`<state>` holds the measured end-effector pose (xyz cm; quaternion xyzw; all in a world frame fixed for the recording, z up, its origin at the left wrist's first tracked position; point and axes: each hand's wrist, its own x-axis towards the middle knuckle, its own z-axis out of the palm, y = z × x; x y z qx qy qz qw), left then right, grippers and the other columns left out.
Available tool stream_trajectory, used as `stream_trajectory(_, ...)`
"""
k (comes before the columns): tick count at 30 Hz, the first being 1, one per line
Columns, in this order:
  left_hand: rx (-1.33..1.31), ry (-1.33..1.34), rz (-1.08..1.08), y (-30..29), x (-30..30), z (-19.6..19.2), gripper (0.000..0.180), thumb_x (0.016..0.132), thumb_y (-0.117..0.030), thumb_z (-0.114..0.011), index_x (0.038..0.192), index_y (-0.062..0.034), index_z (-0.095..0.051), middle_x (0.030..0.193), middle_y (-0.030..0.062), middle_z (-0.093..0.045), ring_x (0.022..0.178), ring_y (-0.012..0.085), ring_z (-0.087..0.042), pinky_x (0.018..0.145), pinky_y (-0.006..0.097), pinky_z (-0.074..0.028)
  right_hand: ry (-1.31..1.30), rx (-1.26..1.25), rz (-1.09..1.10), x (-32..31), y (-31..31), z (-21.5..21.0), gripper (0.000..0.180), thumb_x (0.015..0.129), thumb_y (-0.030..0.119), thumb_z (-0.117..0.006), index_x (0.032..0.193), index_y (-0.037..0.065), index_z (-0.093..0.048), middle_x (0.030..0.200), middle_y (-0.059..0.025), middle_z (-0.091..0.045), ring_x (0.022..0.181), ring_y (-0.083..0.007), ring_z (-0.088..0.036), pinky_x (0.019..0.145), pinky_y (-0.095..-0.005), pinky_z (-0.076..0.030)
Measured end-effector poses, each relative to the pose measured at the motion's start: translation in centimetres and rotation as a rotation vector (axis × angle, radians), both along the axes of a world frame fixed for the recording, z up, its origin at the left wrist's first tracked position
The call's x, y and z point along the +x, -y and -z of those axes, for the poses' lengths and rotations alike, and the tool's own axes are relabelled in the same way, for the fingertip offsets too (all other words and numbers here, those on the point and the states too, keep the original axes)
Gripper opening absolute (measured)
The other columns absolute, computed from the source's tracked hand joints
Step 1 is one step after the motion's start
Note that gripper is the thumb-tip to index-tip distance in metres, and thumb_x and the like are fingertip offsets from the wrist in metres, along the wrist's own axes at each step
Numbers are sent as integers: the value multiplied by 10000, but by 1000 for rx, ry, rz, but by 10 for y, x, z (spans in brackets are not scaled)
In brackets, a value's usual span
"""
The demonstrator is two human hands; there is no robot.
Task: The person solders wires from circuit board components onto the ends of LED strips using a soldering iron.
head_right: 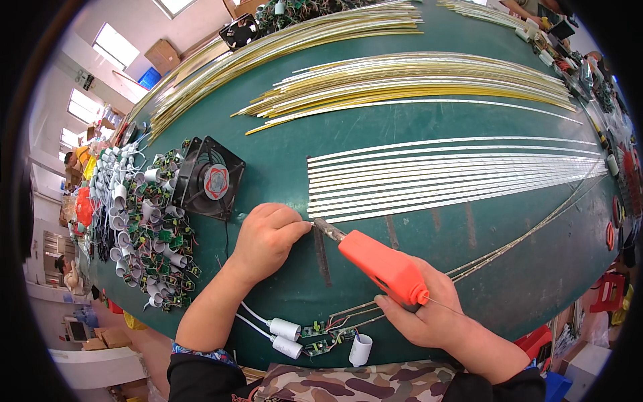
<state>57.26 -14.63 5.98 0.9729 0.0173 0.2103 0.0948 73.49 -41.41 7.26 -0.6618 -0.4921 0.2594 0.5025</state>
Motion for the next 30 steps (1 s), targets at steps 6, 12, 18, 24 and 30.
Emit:
stream_trajectory(6, -2, -15, -1, 0, -1, -2, 195, 719, -31, -678, 902, -90, -711, 869, 23, -650, 866, 248, -670, 795, 402, -517, -39, 36, 111, 5, 13, 4, 449, 814, 77, -759, 1216, -15, -581, 878, -70, -665, 720, -190, -644, 692, -319, -520)
stream_trajectory(12, 1, -26, -4, 1, -1, -3, 191, 725, -36, -683, 905, -91, -712, 876, 24, -652, 882, 250, -671, 810, 407, -517, -111, 106, 123, 3, 13, 5, 428, 810, 54, -750, 1200, -14, -588, 808, -38, -644, 679, -143, -609, 650, -290, -497)
stream_trajectory(18, 3, -25, -7, 1, -2, -2, 193, 720, -34, -684, 903, -90, -714, 877, 27, -652, 887, 255, -670, 809, 406, -517, -37, 114, 93, 2, 12, 6, 435, 815, 75, -748, 1216, -5, -600, 846, -52, -648, 686, -163, -617, 650, -303, -501)
stream_trajectory(24, 9, -11, -2, 1, 0, -2, 202, 714, -25, -682, 902, -90, -714, 875, 28, -651, 882, 256, -669, 803, 406, -519, -33, 132, 107, 2, 14, 7, 436, 810, 68, -750, 1214, -2, -602, 852, -59, -642, 686, -179, -619, 649, -309, -502)
stream_trajectory(30, 13, -17, 2, 1, 0, -2, 202, 712, -20, -680, 899, -92, -706, 874, 29, -653, 873, 254, -671, 801, 405, -520, -103, 94, 101, 1, 19, 1, 436, 810, 62, -747, 1214, -3, -597, 857, -65, -638, 680, -181, -615, 650, -311, -499)
